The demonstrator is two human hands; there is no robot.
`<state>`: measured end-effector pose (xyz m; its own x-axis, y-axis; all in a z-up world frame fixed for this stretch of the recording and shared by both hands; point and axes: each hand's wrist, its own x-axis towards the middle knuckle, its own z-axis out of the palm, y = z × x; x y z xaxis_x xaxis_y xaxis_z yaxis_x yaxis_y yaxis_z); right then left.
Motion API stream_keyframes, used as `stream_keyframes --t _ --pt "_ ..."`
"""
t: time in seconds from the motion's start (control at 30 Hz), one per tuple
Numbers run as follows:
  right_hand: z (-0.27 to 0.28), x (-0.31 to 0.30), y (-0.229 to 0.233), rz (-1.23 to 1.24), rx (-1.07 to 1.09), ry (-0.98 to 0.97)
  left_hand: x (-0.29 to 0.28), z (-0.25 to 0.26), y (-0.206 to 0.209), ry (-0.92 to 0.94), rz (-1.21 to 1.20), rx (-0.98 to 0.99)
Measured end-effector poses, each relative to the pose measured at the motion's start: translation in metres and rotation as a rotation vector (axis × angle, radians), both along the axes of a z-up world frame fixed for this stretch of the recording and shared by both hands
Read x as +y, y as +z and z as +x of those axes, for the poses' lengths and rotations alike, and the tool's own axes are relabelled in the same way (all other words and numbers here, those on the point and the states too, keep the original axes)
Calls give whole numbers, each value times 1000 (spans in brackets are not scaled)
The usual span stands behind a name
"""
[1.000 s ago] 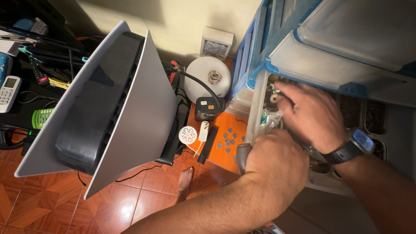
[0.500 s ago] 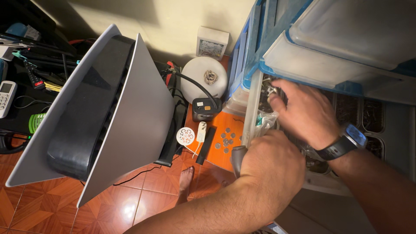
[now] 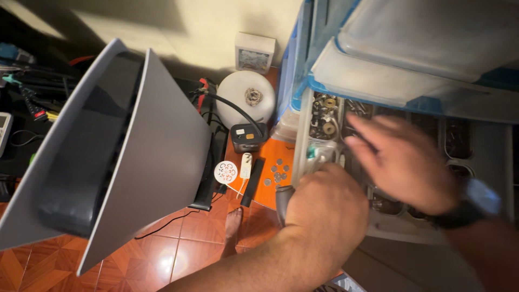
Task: The person disassembles a white electric fan by removing the top cap and then unscrewing the base cover. They retrieve a screwdriver and screws from a drawer, then use the screwdriver to remove multiple screws from the fan's base, placing the screws and the base cover on the desk.
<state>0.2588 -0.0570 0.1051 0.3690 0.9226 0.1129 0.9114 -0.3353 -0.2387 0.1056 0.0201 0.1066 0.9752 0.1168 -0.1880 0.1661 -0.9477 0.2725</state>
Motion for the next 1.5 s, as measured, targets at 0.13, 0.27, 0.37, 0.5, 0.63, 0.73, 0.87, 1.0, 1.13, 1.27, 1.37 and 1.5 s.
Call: stream_keyframes --t 0.13,0.27,0.37,0.5,0.63,0.73,0.87,1.0,1.13,1.27,1.37,1.5 --pt "28 -29 22 -212 -180 -189 -2 3 -2 26 8 -18" --pt "38 -46 15 76 -260 126 -3 5 0 51 78 -21" --pt "37 -49 -1 61 -293 125 -4 5 3 -10 189 -60" --pt "39 -46 -6 -51 -159 63 -7 6 5 11 209 -52" --pt "35 -41 2 -72 -129 53 -6 6 8 -7 228 -93" --pt "30 -37 5 -35 -130 69 -6 6 7 14 228 -119" --pt "24 -17 10 -65 -49 134 -6 5 3 11 223 -108" --pt "18 27 12 -452 30 169 -6 4 1 14 217 -109" --pt "17 46 19 -582 -71 104 -7 4 -4 47 151 -100" --pt "16 40 18 -213 -43 181 -7 4 -7 29 135 -73" --pt "13 43 6 -137 7 114 -6 5 -6 22 101 -21" --pt "6 50 -8 -158 -16 58 -5 4 -5 29 95 -53"
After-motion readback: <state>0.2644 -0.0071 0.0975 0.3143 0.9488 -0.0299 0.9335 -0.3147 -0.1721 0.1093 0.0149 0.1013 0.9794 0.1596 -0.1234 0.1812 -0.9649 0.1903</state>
